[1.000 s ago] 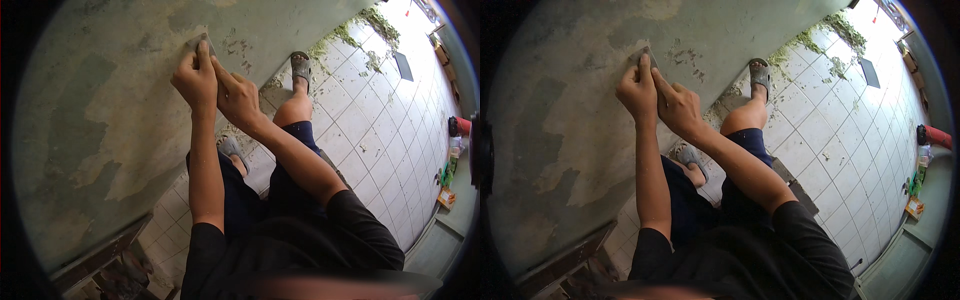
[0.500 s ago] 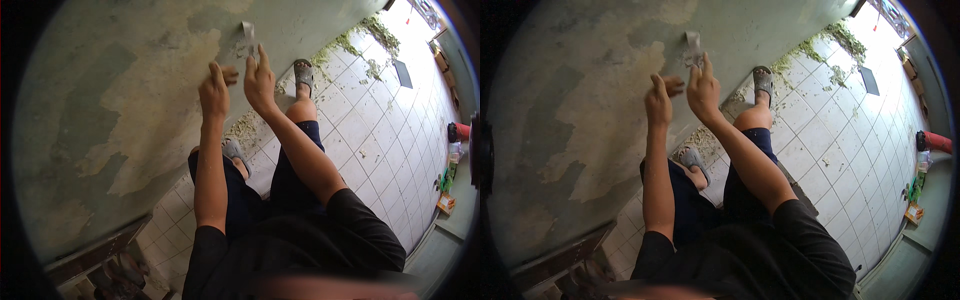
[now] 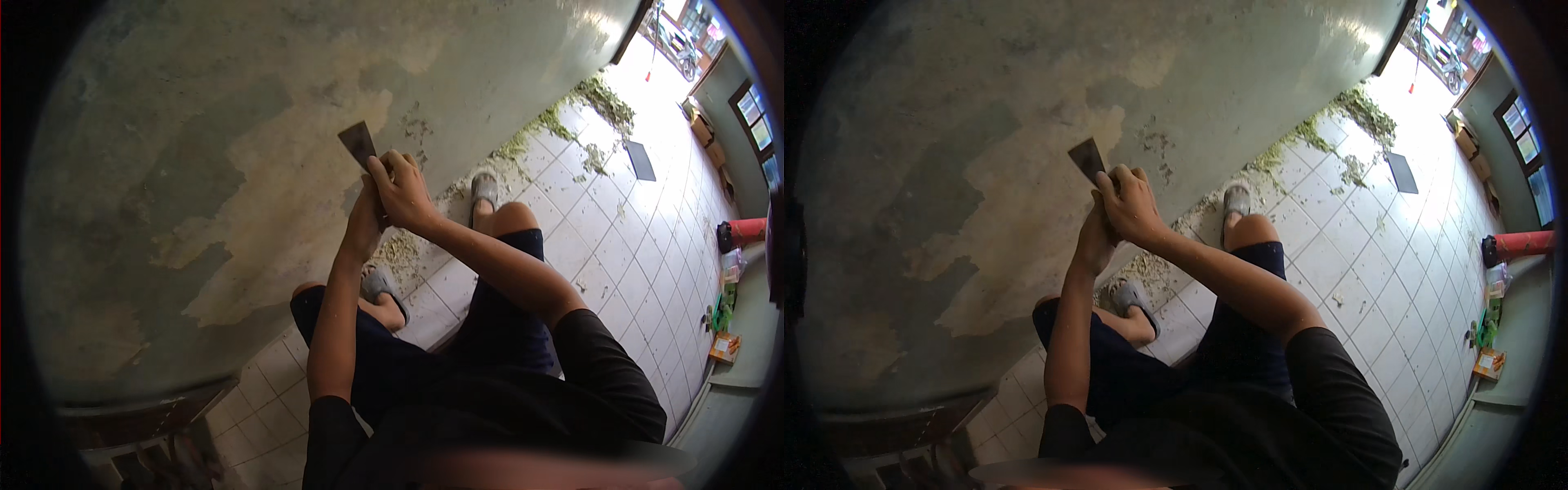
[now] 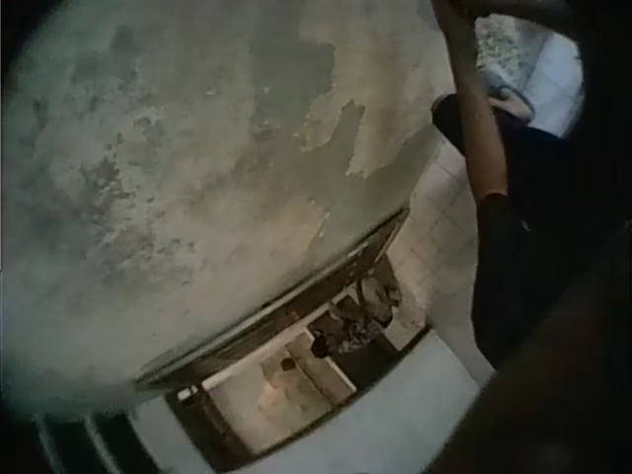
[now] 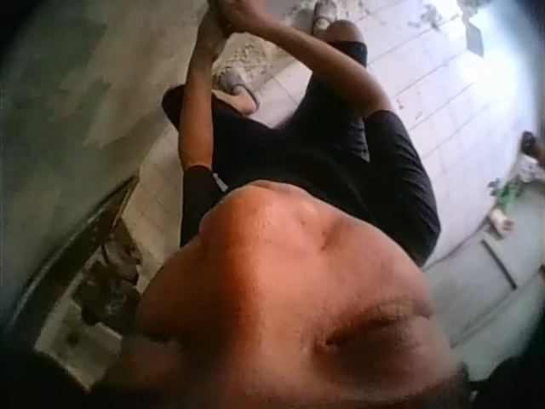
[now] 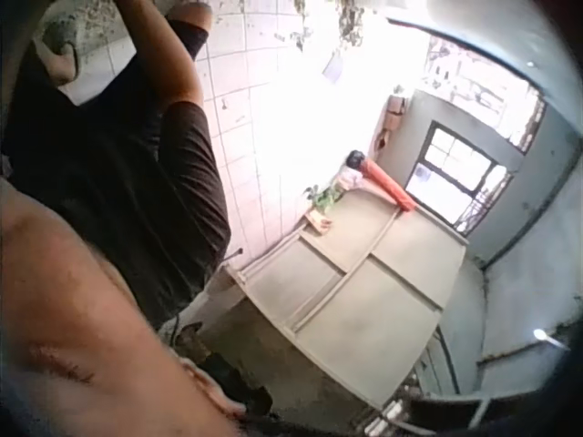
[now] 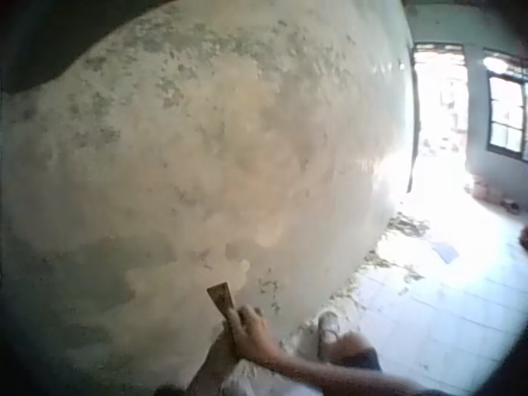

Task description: The person is using a scraper tool to remove old paint or plaster from a wall.

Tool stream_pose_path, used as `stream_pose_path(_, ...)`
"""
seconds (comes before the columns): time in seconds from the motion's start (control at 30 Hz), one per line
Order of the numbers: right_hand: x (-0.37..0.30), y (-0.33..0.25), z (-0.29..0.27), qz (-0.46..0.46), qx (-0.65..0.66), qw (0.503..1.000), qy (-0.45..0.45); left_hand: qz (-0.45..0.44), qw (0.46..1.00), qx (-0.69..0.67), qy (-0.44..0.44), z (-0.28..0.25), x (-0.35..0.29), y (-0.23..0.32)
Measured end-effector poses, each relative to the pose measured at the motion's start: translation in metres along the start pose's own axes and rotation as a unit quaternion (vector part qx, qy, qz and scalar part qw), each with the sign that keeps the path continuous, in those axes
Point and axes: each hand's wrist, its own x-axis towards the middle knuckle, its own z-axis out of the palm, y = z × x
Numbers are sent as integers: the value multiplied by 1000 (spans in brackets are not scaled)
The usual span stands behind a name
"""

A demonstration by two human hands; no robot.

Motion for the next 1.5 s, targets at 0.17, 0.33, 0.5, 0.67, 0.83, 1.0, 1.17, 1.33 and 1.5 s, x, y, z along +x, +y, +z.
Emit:
stream_pose_path(0.17, 36, 6, 6, 38, 157, 982, -97, 26, 998, -43, -27, -21, -4, 9)
stream_pose_path(0.33, 45, 31, 19, 132, 458, 871, -121, 16, 986, 126, 111, -19, -1, 11)
stream_pose_path(0.5, 63, 4, 14, 202, 552, 802, -105, 195, 893, 350, 205, 10, 4, 8)
stream_pose_path(0.67, 71, 16, -3, 217, 549, 803, -84, 188, 854, 433, 220, 37, 3, 11)
stream_pose_path(0.83, 80, 23, 5, 278, 590, 757, -44, 167, 832, 470, 241, 42, 12, 8)
stream_pose_path(1.0, 81, 23, -4, 254, 602, 751, -97, 206, 825, 462, 252, 46, 13, 4)
stream_pose_path(1.17, 81, 14, -9, 258, 582, 764, -104, 231, 821, 459, 250, 47, 13, -3)
stream_pose_path(1.33, 82, 8, -13, 264, 584, 761, -106, 278, 809, 458, 240, 45, 17, -7)
stream_pose_path(1.5, 82, 9, -13, 262, 574, 768, -108, 253, 812, 459, 257, 50, 15, -4)
